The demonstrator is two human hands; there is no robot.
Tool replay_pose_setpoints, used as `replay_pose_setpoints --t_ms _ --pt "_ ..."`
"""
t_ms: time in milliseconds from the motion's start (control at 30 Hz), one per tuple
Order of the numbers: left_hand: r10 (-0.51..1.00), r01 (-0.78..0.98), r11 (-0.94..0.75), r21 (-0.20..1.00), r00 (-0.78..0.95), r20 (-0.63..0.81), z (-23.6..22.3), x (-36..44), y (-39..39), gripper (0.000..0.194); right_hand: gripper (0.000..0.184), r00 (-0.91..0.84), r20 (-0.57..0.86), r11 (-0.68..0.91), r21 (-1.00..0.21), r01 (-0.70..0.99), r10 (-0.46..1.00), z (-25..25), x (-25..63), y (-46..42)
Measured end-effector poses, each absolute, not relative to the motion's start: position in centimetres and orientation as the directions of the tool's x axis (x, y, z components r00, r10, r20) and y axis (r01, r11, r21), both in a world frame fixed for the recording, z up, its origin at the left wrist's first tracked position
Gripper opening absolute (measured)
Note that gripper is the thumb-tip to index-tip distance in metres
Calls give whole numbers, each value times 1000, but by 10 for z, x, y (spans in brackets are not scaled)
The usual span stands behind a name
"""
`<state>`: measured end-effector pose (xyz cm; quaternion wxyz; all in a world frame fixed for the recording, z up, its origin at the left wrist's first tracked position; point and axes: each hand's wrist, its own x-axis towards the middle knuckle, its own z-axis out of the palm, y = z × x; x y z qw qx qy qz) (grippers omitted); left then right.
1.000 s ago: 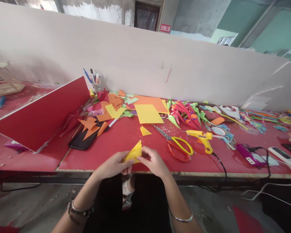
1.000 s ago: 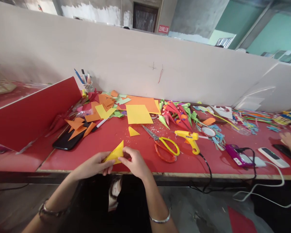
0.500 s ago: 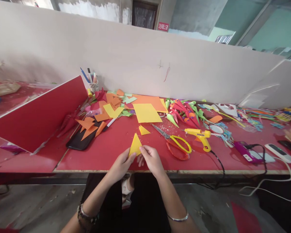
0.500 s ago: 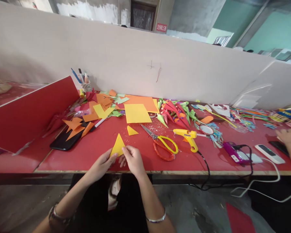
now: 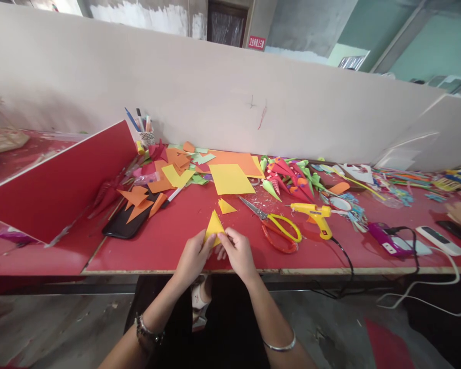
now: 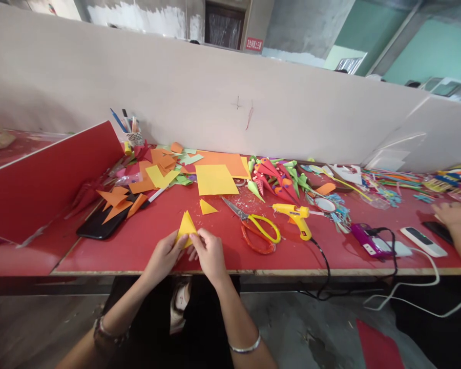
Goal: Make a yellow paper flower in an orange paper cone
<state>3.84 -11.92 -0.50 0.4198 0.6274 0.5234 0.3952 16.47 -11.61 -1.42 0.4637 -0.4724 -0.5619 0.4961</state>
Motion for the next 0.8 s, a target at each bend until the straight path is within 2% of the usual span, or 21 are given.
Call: replay_pose_setpoints --t_ms 167,333,533,633,800 --pt "975 229 -43 972 220 -9 -6 42 -124 31 35 -60 115 123 -982 143 992 -12 165 -118" --pt "977 256 -76 964 211 21 -5 50 -129 25 38 59 171 158 -970 184 983 -15 164 -120" --pt "960 285 -88 954 282 4 -5 50 -129 23 39 146 202 155 -948 279 968 -22 162 -121" --pt "949 238 -75 968 314 -3 -5 47 -127 25 42 97 170 143 -961 239 981 -22 164 -119" --pt "941 132 -12 991 337 -33 -6 44 -124 28 44 -128 95 103 -993 57 987 -20 174 -115"
